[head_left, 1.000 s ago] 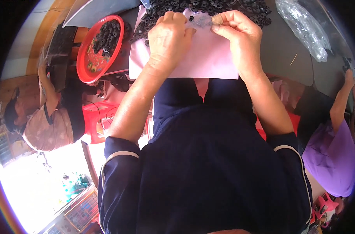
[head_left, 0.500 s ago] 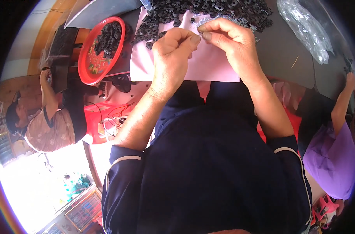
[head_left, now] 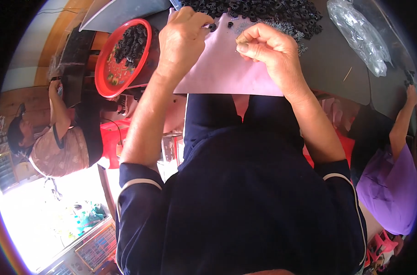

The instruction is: The person assembles small parts by hand, repeatedly picking up small pins and inserting them into black plastic components over the table.

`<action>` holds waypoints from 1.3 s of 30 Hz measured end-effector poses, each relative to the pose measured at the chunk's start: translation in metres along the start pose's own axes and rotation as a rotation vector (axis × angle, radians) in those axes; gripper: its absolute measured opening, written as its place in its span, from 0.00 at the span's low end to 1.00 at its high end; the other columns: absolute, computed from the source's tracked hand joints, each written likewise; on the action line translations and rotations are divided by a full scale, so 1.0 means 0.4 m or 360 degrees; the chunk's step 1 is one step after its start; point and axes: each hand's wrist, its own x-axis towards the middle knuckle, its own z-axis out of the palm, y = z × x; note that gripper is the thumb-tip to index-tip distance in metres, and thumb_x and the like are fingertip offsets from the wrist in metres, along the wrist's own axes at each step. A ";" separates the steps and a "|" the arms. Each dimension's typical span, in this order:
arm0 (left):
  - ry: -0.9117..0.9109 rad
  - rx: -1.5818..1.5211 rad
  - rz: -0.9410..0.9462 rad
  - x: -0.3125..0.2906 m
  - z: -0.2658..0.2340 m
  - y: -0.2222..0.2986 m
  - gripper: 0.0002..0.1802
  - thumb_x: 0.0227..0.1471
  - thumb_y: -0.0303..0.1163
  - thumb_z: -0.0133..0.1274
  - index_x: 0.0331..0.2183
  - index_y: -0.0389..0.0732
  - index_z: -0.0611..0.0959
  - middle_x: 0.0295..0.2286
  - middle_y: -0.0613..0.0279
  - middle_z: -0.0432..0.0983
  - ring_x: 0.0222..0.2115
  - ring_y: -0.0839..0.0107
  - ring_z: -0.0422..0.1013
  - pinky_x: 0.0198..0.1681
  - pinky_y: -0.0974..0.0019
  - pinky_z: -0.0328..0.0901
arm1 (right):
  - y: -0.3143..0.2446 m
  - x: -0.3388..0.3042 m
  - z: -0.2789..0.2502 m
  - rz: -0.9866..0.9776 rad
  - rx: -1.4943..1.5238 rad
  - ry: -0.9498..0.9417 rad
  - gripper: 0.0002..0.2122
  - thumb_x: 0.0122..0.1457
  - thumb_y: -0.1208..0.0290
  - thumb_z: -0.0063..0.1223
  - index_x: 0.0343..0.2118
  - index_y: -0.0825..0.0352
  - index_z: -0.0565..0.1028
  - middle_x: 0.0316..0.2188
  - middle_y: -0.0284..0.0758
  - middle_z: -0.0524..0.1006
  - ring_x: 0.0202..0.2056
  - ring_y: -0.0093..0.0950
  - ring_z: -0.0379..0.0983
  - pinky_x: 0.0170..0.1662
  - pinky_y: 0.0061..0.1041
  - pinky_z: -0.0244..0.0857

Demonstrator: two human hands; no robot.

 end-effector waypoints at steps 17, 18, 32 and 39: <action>-0.0516 0.0491 0.0724 0.071 0.021 -0.051 0.11 0.40 0.25 0.58 0.31 0.44 0.81 0.27 0.65 0.70 0.35 0.63 0.69 0.34 0.61 0.69 | -0.003 -0.010 -0.010 -0.0020 0.0073 0.0085 0.04 0.54 0.75 0.58 0.28 0.69 0.76 0.22 0.28 0.75 0.25 0.15 0.68 0.30 0.16 0.63; -0.0531 0.0494 0.0735 0.074 0.021 -0.053 0.11 0.40 0.25 0.58 0.31 0.43 0.81 0.28 0.65 0.70 0.35 0.63 0.69 0.34 0.61 0.69 | -0.004 -0.011 -0.010 -0.0021 0.0076 0.0085 0.04 0.54 0.75 0.58 0.28 0.69 0.76 0.22 0.28 0.75 0.25 0.15 0.68 0.30 0.16 0.63; -0.0432 0.0622 0.0733 0.055 0.042 -0.051 0.11 0.41 0.26 0.58 0.32 0.43 0.82 0.29 0.64 0.70 0.35 0.63 0.69 0.34 0.62 0.69 | 0.004 -0.009 -0.016 0.0023 0.0171 0.0225 0.04 0.54 0.73 0.58 0.30 0.68 0.77 0.22 0.28 0.75 0.24 0.15 0.69 0.28 0.14 0.61; -0.0397 0.0690 0.0705 0.040 0.053 -0.027 0.11 0.41 0.26 0.57 0.33 0.43 0.82 0.29 0.64 0.70 0.35 0.63 0.69 0.35 0.63 0.69 | 0.005 -0.011 -0.021 0.0035 0.0183 0.0233 0.04 0.54 0.73 0.57 0.30 0.67 0.77 0.22 0.28 0.75 0.24 0.15 0.69 0.29 0.14 0.61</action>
